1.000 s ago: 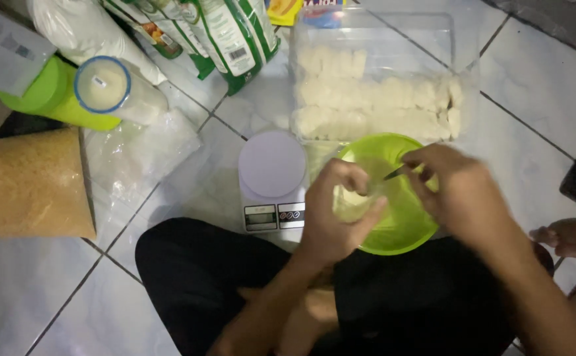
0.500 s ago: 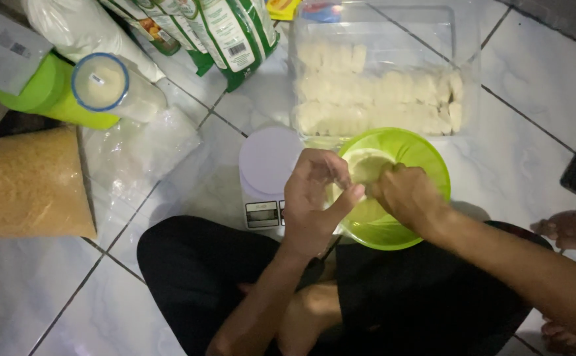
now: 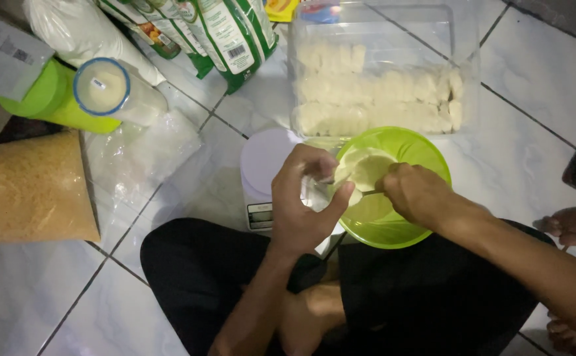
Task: The person scoops a white dough-like substance from a green bowl using a spoon and places it into a small plastic bag on a digital scale. They repeat this process multiple times, occasionally adjusting the bag or the dough with their hands.
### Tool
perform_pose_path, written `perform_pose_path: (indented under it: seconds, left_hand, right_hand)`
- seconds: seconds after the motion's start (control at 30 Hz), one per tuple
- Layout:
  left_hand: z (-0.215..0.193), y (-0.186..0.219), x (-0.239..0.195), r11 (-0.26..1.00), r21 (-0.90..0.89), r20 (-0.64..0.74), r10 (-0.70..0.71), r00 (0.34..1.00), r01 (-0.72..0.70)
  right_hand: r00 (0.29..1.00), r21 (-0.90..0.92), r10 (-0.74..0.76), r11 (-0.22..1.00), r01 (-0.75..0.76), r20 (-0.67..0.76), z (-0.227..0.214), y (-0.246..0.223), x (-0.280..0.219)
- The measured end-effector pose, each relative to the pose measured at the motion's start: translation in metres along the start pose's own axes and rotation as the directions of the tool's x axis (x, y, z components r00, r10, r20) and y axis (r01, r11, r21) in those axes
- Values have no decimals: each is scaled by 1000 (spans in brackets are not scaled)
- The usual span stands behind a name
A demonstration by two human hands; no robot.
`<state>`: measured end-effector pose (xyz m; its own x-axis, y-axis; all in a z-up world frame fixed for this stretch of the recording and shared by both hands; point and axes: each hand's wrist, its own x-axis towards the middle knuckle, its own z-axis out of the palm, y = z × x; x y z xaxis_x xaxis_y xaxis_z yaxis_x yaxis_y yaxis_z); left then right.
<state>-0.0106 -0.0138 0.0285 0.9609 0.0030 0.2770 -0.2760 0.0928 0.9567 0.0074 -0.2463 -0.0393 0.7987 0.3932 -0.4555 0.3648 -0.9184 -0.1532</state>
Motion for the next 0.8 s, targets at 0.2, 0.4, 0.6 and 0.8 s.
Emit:
perform_pose_path:
  seconds: [0.2,0.4,0.6,0.8]
  left_hand:
    - [-4,1,1,957,270,83,83,993,-103]
    - [2,13,0,813,542,263,78,962,-214]
    - [12,1,-2,650,691,385,39,922,-316]
    - [24,7,3,583,733,438,-12,899,-350]
  right_hand:
    - [999,-6,48,999,-48,5,-48,-7,-22]
    - [970,-61,146,989,-136,197,-88,3,-48]
    - [969,-48,207,978,-202,138,-113,30,-78]
    - [987,-144,155,977,-158,-33,-112,77,-97]
